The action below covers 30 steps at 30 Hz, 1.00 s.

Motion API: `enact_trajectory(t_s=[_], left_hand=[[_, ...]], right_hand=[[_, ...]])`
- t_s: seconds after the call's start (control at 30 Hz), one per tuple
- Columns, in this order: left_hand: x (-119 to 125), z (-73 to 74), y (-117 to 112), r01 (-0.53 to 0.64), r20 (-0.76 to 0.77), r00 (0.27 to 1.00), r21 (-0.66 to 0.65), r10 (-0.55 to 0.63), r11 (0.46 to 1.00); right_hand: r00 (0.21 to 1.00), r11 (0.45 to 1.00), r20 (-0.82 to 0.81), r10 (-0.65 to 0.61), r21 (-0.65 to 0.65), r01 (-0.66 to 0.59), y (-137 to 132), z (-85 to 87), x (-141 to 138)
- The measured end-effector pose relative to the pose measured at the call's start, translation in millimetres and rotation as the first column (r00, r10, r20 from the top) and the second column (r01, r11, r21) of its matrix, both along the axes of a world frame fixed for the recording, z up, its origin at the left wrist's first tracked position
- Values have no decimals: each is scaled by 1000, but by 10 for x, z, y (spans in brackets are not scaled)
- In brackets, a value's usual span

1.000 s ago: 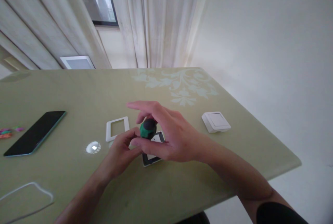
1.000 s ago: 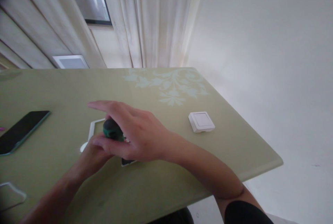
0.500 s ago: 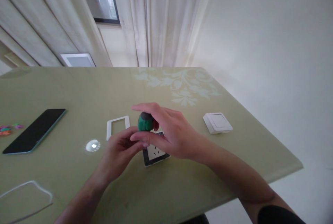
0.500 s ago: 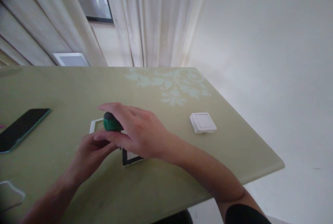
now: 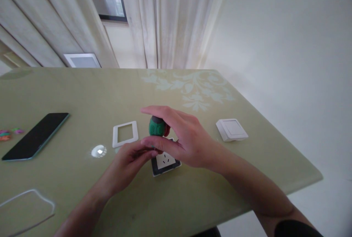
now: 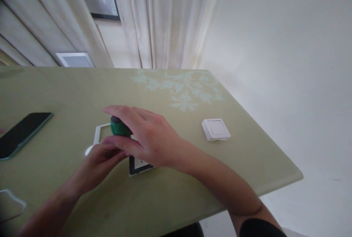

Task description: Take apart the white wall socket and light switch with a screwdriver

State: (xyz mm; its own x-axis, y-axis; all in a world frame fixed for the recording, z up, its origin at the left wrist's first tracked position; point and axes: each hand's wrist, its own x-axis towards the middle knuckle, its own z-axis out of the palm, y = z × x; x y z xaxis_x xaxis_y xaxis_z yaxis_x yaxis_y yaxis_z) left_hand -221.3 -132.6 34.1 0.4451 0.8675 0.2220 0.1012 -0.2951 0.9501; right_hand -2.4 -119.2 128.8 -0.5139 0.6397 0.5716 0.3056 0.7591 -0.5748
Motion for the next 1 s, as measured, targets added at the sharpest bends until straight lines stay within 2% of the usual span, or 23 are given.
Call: enact_trajectory(t_s=[0.33, 0.57, 0.73, 0.83, 1.0], left_hand=[[28, 19, -3, -9, 18, 1000, 0, 9, 1000], [21, 91, 2, 51, -17, 999, 1, -51, 999], [-19, 44, 7, -23, -70, 997, 69, 28, 997], [1, 20, 11, -77, -43, 996, 53, 79, 996], [78, 75, 14, -137, -29, 990, 37, 138, 990]], right_hand=[[999, 1000, 42, -17, -14, 18, -21, 53, 4], [990, 994, 93, 101, -49, -97, -48, 136, 22], [993, 996, 85, 84, -23, -83, -40, 113, 21], [993, 998, 101, 60, -17, -59, -51, 117, 7], [991, 996, 114, 76, -46, -71, -75, 118, -22]])
